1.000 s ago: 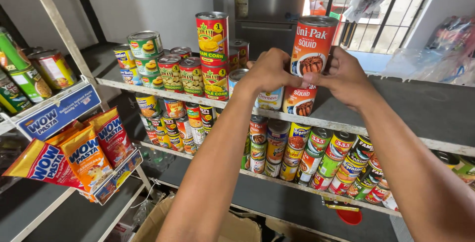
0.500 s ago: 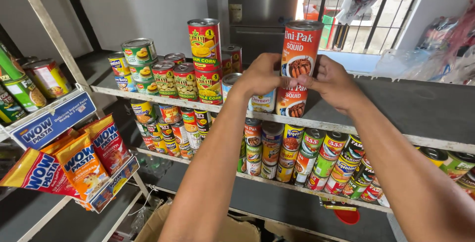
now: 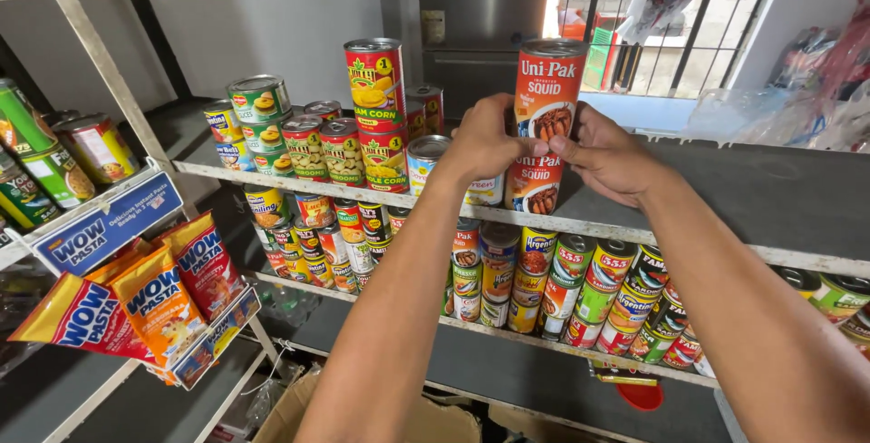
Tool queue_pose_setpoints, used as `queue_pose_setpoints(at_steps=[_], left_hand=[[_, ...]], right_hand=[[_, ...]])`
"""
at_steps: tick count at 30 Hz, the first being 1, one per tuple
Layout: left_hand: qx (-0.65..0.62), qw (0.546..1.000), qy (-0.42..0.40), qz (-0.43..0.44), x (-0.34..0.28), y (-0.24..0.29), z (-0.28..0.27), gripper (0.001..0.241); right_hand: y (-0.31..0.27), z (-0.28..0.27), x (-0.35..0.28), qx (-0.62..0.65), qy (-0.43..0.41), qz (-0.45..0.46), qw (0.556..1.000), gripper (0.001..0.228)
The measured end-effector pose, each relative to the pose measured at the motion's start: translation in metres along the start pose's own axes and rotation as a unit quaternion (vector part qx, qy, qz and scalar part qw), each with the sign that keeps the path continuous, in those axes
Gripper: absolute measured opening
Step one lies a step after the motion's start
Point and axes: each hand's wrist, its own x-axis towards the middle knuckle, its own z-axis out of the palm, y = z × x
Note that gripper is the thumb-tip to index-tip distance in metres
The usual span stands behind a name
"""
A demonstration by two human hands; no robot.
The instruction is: Organizing and stocking various canned food items on retail shelves.
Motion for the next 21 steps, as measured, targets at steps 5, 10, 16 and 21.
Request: queue_pose_setpoints(at_steps=[5,10,16,21], left_hand=[[0.048,0.999,-0.001,-0.022,-0.006,0.012,-0.004,0.063],[0.054,0.995,-0.028,-0.075,-0.013,0.014,-0.011,0.061],[0.122,0.942,0.229,0.211,-0.05,0.038,0.004,0.063],[-0.121,0.961,0.207,0.14,-0.08,0.084,0.069,0.015]], right_hand=[[0.009,0.001,-0.002,0.038,-0.001,-0.014,0.999,0.055],[0.012,-0.005,-0.009,0.053,0.0,-0.012,0.999,0.053],[0.005,-0.022,-0.037,-0.04,0.087,-0.001,0.995,0.062],[-0.01,-0.014,-0.073,-0.14,0.335,0.006,0.932,0.024]])
